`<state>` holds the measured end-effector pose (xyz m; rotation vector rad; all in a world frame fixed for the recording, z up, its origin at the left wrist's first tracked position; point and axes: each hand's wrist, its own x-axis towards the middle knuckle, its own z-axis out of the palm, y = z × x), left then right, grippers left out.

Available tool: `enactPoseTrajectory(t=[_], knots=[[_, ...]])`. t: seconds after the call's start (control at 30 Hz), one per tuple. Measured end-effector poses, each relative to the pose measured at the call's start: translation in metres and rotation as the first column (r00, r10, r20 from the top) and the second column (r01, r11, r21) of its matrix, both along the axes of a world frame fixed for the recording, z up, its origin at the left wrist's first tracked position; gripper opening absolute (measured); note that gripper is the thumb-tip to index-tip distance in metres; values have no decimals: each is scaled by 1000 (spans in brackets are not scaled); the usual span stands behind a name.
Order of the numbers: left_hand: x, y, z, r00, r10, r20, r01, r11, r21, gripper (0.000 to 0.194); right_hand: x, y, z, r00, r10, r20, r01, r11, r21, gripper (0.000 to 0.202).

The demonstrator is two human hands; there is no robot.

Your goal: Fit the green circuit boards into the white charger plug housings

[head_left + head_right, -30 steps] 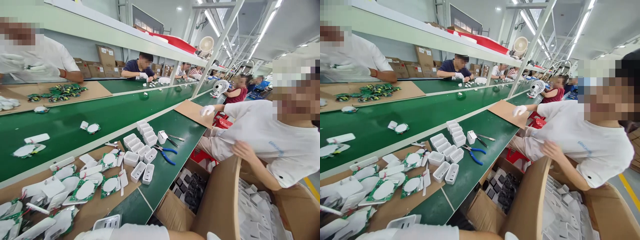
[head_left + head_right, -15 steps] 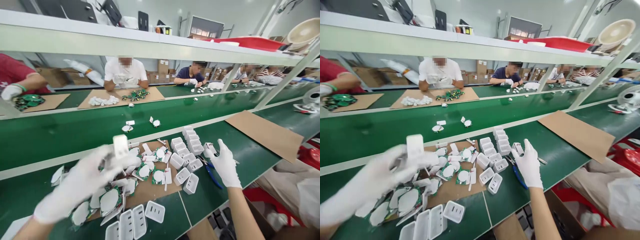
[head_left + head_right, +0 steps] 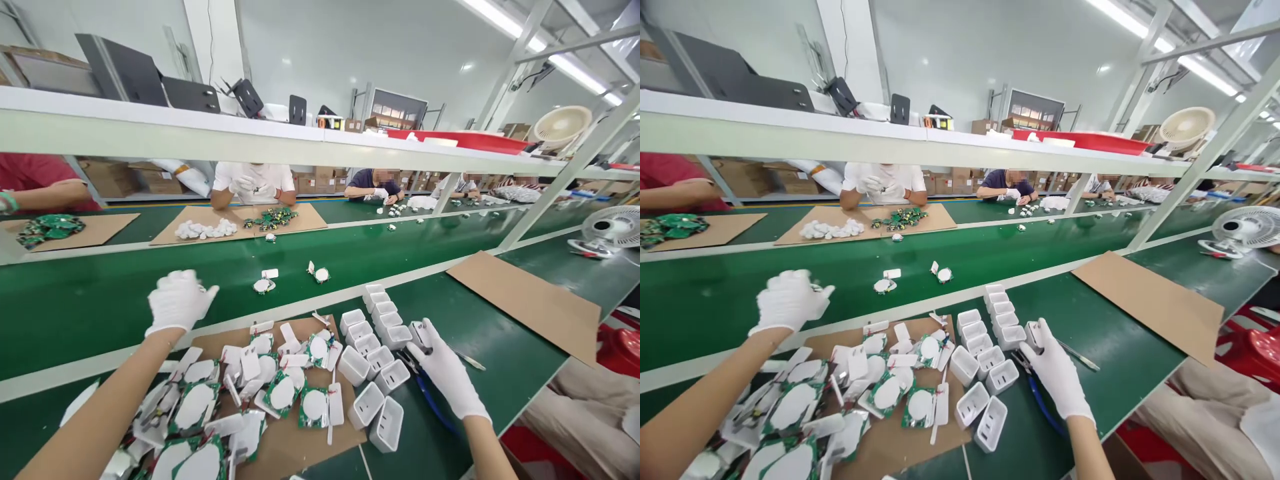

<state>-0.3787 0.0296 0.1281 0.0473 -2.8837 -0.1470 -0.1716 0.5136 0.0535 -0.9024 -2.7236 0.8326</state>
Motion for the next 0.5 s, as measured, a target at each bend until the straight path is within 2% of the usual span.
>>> enactPoseTrajectory(t=[0.07, 0.13, 0.23, 0.3, 0.4, 0.5], knots=[[-10, 29, -5, 995, -102, -6, 102, 994, -38, 60, -1, -1, -6, 998, -53, -16, 53, 998, -19, 75], [-27, 61, -13, 974, -218, 58, 220, 975, -38, 64, -2, -3, -11, 992, -120, -50, 117, 992, -48, 72], [-57, 102, -31, 935, -304, 185, 309, 951, 0, 62, -4, -5, -15, 965, -224, -134, 205, 969, -140, 70], [-73, 118, -40, 903, -346, 255, 349, 936, 32, 54, -1, -4, -12, 924, -328, -198, 278, 929, -243, 72], [-76, 128, -39, 862, -414, 292, 407, 909, 89, 42, 6, 3, -1, 816, -490, -307, 309, 818, -486, 77], [-53, 129, -27, 794, -551, 258, 526, 835, 164, 46, 11, 12, 17, 715, -581, -388, 124, 652, -748, 69]])
